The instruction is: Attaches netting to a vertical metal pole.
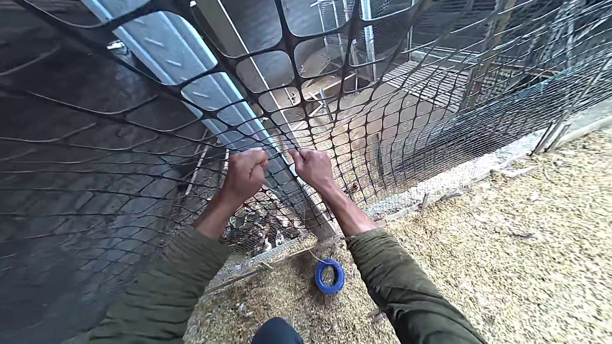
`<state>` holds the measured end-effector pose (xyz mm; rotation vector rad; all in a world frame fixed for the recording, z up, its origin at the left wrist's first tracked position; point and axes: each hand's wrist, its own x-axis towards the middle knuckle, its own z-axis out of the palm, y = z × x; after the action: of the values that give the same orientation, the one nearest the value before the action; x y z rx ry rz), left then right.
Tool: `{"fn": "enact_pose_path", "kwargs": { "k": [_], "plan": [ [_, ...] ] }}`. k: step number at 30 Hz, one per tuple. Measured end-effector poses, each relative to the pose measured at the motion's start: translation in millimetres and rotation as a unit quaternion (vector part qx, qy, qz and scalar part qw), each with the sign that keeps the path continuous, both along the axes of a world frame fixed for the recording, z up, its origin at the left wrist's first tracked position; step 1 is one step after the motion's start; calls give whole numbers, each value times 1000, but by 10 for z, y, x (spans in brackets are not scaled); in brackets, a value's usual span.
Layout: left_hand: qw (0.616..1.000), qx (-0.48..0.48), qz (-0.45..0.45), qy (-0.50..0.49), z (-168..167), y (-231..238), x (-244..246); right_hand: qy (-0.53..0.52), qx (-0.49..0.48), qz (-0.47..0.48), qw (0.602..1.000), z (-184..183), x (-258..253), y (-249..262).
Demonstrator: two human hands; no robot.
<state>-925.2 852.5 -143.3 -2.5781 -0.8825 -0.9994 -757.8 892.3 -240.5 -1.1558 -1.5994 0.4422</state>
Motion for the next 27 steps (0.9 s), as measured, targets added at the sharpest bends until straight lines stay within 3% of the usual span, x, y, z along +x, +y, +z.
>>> {"fn": "enact_pose_path", "kwargs": {
  "k": [9,13,17,19,23,27],
  "plan": [
    [1000,-10,25,16,1,-38,-15,-12,-40,26,999,88,41,89],
    [997,-63,10,54,-5,-89,-34,12,-45,51,998,67,60,47],
    [990,-62,-31,121,-72,-87,72,56,2,82,995,-65,166,-142],
    [991,-33,-42,127,-145,-18,157,80,71,94,990,-201,192,-195],
    [988,-30,50,140,-128,35,346,62,208,167,962,-359,209,-274],
    [971,-80,139,178,39,-66,459,46,234,263,935,-222,333,-440]
  ]
}}
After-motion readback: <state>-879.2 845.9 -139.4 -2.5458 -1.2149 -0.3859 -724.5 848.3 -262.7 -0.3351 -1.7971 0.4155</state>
